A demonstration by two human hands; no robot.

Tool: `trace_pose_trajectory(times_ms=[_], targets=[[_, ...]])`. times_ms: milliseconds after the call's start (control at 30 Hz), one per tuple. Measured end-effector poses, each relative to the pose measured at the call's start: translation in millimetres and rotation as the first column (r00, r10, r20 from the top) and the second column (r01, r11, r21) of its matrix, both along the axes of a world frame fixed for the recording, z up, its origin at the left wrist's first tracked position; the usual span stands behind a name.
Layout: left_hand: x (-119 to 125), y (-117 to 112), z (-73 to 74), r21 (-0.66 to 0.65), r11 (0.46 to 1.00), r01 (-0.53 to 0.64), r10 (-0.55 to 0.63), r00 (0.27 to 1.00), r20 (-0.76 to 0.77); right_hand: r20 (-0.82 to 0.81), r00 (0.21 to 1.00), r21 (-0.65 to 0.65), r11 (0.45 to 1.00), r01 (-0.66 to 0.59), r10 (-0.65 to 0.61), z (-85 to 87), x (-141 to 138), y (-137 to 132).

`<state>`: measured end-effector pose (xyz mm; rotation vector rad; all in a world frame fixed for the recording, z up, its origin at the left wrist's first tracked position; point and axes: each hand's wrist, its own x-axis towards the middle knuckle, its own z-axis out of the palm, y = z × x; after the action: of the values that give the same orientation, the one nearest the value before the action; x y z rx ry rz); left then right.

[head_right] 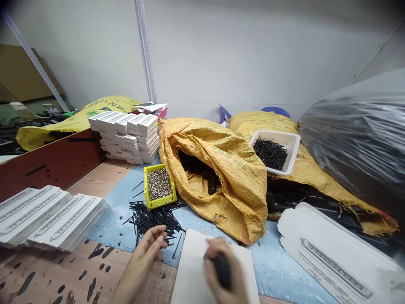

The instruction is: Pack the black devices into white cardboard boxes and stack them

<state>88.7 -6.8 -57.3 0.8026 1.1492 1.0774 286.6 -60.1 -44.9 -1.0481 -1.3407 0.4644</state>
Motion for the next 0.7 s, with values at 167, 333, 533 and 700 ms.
trace_pose_trajectory(times_ms=[167, 333, 533, 700], targets=[[0.9, 7.7, 6.1, 0.141, 0.977, 0.163, -0.139, 0.976, -0.166, 0.366, 0.930, -0.239, 0.964, 0.120, -0.024, -11.7, 2.5, 14.6], [26.7, -4.8, -8.7, 0.218, 0.924, 0.313, -0.240, 0.921, -0.306, 0.661, 0.747, -0.266, 0.910, 0.317, -0.067, -6.7, 68.4, 7.3], [39.3, -8.2, -21.3, 0.253, 0.917, 0.310, -0.217, 0.916, -0.336, 0.915, 0.219, -0.063, 0.414, 0.908, -0.340, -28.6, 214.9, -53.7], [40.5, -13.2, -10.3, 0.299, 0.900, 0.318, -0.229, 0.928, -0.295, 0.948, 0.213, -0.100, 0.410, 0.907, -0.238, -20.9, 254.9, -70.0]])
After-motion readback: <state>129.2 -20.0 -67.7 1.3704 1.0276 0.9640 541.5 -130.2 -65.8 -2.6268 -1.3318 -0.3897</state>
